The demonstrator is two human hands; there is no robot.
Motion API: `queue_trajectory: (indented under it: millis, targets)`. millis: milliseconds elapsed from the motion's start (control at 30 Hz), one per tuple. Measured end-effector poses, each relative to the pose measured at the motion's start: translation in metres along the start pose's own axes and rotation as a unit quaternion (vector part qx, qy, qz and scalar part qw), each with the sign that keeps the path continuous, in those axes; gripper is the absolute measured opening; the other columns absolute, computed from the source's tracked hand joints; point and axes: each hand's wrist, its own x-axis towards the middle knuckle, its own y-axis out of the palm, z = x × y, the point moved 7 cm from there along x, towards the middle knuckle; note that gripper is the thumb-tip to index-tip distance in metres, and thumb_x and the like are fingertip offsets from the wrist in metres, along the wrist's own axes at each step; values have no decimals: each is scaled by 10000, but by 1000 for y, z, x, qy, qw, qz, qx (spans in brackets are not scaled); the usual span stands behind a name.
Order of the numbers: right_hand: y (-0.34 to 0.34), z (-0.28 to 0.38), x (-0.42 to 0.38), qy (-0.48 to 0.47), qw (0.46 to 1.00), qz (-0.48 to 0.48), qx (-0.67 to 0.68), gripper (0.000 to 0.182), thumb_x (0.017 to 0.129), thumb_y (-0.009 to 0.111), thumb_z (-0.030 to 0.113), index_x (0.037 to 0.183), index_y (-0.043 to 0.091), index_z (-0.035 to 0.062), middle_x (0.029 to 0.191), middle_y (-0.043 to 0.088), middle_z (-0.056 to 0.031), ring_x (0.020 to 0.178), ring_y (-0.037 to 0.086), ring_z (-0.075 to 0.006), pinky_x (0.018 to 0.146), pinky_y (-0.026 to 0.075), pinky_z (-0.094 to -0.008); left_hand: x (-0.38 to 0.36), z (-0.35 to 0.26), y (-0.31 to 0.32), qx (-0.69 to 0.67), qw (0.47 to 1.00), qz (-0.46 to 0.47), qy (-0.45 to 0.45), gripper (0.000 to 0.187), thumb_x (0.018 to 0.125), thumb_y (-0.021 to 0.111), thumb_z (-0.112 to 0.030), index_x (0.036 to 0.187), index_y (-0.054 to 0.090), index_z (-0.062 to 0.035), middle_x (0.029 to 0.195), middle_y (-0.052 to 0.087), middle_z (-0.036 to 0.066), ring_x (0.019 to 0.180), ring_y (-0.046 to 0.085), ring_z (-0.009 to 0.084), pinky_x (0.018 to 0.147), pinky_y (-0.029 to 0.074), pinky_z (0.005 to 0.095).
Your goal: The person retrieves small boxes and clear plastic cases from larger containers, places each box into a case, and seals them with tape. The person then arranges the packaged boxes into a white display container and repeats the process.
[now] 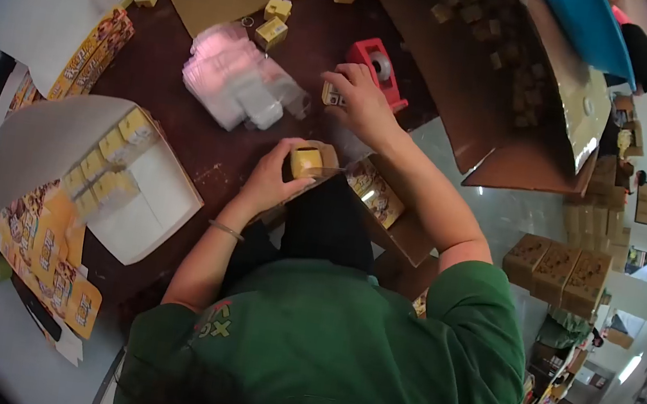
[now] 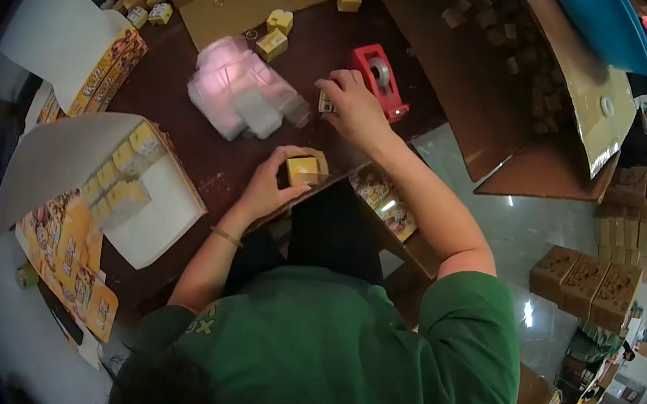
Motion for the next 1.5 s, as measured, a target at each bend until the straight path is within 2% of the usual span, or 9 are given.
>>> queue_trajectory:
  millis: [467,733,833,933,1033,1100,1200,1300,1500]
  targets:
    - [22,35,-116,55,966,-248,46,598,785,733,76,1343,520,97,1405,413,-175,1278,428,-379,1059,385,-468,-54,8,-21,2,997,-74,9,558,761,787,-94,1242,509,-38,1231,608,112,1150,598,228,1010,453,347]
    - [27,-12,-84,46,984,-50,163,575,786,762,157,1311,563,33,1268,583,-170,1176,549,-330,1008,457,-394,-34,2,-3,-26,997,-61,37,556,772,782,-46,1252,499,-42,1211,612,103,1145,591,204,998,459,337]
    - [-10,4,-70,133,898,-106,407,477,831,732,140,1272,597,20,1191,658,-117,1087,631,-194,945,488,-315,-33,6,0,-17,997,-61,42,550,779,784,-63,1249,499,-47,1210,615,100,1134,592,206,997,457,342]
    - [-26,65,-56,78,834,27,545,495,871,697,85,1339,549,19,1225,629,-74,1109,591,-128,997,450,-286,-34,-3,-2,-2,996,-67,61,543,781,791,-95,1237,501,-48,1182,629,100,1109,604,208,982,461,342]
    - [-10,107,-65,-87,966,81,230,551,801,737,97,1323,570,35,1224,614,-120,1082,600,-268,991,469,-369,-38,11,-4,-50,996,-69,-11,580,762,805,-138,1249,502,-51,1133,650,132,1080,630,244,946,478,369]
    - [-1,108,-74,-111,984,31,137,541,792,734,112,1307,583,41,1265,583,-159,1067,578,-341,987,467,-417,-38,21,-4,7,998,-61,-10,591,760,810,-143,1255,501,-54,1142,651,147,1086,635,263,941,483,374]
    - [5,94,-81,-106,976,-12,192,490,843,694,122,1315,583,52,1277,574,-151,1101,576,-281,972,469,-373,-36,11,-3,46,997,-55,12,598,758,814,-148,1261,501,-59,1158,651,158,1103,637,289,942,486,376]
    - [6,70,-88,120,903,-48,409,456,901,658,167,1330,569,41,1299,560,-134,1120,568,-217,956,467,-332,-37,-4,-2,50,997,-49,31,588,759,808,-134,1258,506,-64,1169,651,159,1116,637,291,952,485,376]
    - [78,55,-97,259,781,-64,565,219,917,691,204,1076,705,53,827,640,50,687,538,-22,567,393,-182,-45,-2,-5,18,999,-30,23,589,845,741,-203,1359,487,-70,1245,626,135,1171,596,242,993,456,340]
